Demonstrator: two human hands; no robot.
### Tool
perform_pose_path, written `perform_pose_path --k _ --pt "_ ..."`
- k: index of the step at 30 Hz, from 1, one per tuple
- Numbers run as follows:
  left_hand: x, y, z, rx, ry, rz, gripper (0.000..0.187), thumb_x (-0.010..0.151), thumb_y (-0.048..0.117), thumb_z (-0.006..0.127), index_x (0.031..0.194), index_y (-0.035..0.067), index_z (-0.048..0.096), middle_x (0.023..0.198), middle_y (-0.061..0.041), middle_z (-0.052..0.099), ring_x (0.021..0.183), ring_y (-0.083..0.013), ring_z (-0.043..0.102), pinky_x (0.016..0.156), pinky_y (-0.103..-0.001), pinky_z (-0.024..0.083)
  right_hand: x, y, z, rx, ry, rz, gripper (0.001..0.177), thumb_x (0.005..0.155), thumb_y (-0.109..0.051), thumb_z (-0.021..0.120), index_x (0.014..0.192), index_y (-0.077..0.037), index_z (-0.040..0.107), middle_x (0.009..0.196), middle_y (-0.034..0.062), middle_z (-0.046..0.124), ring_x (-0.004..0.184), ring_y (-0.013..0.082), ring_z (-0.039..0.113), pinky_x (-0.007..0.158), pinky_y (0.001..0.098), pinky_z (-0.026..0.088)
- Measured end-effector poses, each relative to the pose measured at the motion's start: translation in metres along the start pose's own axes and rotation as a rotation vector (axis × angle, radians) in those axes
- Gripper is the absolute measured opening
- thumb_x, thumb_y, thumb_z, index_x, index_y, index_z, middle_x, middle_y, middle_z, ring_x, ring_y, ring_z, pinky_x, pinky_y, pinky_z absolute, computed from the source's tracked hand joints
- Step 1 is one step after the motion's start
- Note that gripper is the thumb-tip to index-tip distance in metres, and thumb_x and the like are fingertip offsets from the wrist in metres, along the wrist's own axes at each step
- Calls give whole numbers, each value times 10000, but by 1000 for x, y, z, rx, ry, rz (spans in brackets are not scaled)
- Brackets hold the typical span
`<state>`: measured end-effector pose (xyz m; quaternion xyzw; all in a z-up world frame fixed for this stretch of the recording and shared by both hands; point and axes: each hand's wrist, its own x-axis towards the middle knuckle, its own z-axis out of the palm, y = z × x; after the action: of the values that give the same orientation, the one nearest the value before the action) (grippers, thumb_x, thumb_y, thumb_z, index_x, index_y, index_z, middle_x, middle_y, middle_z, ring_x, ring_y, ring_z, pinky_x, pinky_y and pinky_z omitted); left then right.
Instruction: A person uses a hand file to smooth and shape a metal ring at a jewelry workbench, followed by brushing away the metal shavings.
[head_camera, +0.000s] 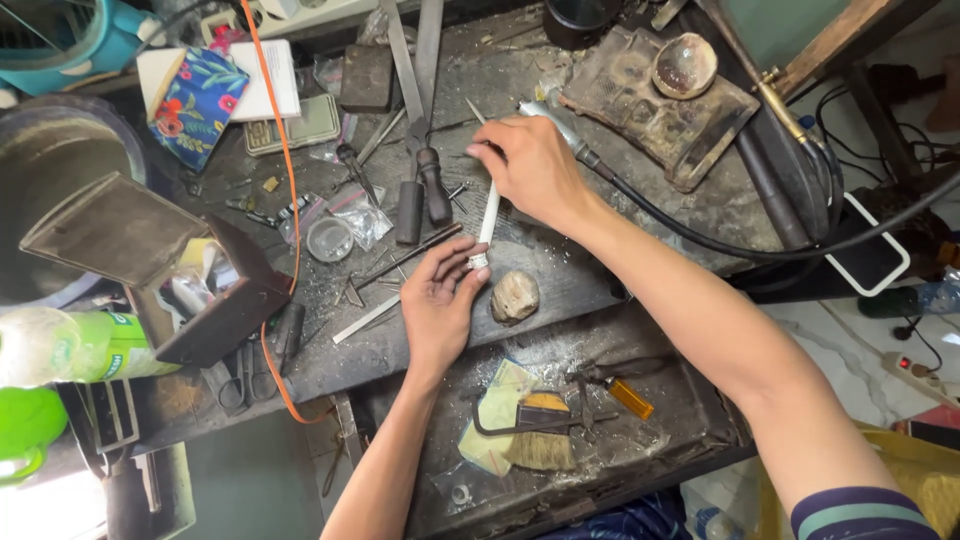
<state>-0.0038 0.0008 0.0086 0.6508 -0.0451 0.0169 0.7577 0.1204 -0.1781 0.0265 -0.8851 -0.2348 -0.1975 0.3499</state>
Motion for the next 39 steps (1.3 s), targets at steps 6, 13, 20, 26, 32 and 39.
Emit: perform_pose_path --k 6,13,20,26,32,39 --pt "1 -3 -2 -23 -11 -17 415 830 -78 787 1224 -14 676 1109 -196 757 1081 -205 706 979 -314 585 -42 -51 -44 124 63 67 73 912 -31 750 964 -77 770 761 75 734 692 243 712 643 332 565" --pt "-2 1 0 -43 -25 -28 419 827 -82 785 1224 -21 667 1125 -196 750 1097 -214 706 987 -314 590 -139 -96 -70 218 -123 235 135 844 1 732 909 -95 802 793 112 794 721 303 765 652 369 595" --pt "0 5 -3 -26 -97 -27 369 864 -90 731 1207 -8 622 1156 -207 728 1141 -247 718 1040 -304 597 -222 -145 -54 61 -1126 547 329 1015 -307 668 1261 -90 640 1238 106 631 844 169 737 875 315 652" --pt "-1 3 -2 -12 -86 -35 379 859 -98 733 1209 -16 613 1148 -198 727 1140 -241 715 1028 -288 592 -300 -152 -14 -111 -798 346 622 928 -367 803 1365 6 563 1345 194 476 1027 280 649 790 442 657" --pt "-2 3 -3 10 -86 -44 405 842 -108 745 1213 -17 611 1153 -191 721 1144 -239 713 1035 -292 589 -302 -162 -13 -66 -558 381 622 888 -366 818 1340 -10 580 1365 197 451 1195 348 524 712 463 667" --pt "-3 2 -3 14 -81 -30 416 829 -98 767 1209 -13 621 1140 -182 726 1129 -228 715 1032 -284 584 -302 -166 -5 -20 -521 463 774 904 -442 794 1469 -41 449 1552 274 265 1378 454 432 941 538 602"
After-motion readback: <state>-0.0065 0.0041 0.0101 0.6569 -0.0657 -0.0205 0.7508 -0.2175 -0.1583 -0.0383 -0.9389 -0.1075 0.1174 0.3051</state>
